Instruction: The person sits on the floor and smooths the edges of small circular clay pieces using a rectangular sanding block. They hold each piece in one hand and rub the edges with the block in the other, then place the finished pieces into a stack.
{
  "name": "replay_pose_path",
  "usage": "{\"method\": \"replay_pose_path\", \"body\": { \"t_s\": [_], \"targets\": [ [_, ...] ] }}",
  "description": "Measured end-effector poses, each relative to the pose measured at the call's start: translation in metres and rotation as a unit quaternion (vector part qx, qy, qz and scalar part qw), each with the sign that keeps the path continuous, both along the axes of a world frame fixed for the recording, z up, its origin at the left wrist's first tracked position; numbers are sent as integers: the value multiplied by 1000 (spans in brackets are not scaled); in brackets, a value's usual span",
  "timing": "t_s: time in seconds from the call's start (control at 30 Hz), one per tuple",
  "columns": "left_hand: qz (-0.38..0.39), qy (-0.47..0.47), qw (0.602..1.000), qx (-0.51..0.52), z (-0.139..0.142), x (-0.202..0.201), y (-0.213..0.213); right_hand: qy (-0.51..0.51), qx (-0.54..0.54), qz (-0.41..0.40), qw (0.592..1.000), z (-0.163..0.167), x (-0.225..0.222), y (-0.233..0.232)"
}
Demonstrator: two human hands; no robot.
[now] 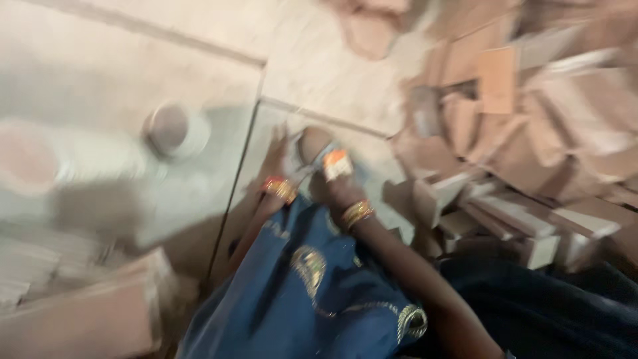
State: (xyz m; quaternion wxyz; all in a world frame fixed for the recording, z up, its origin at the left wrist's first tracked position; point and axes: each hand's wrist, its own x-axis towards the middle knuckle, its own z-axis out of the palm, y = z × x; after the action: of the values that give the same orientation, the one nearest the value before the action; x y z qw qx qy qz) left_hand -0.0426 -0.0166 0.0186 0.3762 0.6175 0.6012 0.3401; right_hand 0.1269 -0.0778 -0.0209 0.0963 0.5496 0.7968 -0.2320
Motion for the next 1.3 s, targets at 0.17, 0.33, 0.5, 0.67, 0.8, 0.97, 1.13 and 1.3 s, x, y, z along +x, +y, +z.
{"method": "replay_pose_path", "body": {
  "t_s": [0.17,0.33,0.5,0.67,0.8,0.97,1.13,1.3],
  "targets": [
    [11,-24,1000,2,1,-3,-4,56,323,35,944,3,-26,56],
    [12,-42,999,-23,1,1,-7,117,233,17,965,6,-15,46],
    [13,-54,998,-3,-8,-6,2,171,299,22,939,-12,-13,29],
    [8,-109,993,44,-5,3,3,69,235,31,969,-2,-33,76],
    [29,-81,995,-45,0,6,-1,119,258,19,959,7,-30,65],
    [14,-58,997,-48,-9,-2,1,173,256,13,951,-9,-8,15],
    [36,-45,998,-32,-4,5,1,85,231,18,969,-2,-30,64],
    [13,-50,999,4,1,11,-1,115,265,14,957,3,-25,71]
  ]
}}
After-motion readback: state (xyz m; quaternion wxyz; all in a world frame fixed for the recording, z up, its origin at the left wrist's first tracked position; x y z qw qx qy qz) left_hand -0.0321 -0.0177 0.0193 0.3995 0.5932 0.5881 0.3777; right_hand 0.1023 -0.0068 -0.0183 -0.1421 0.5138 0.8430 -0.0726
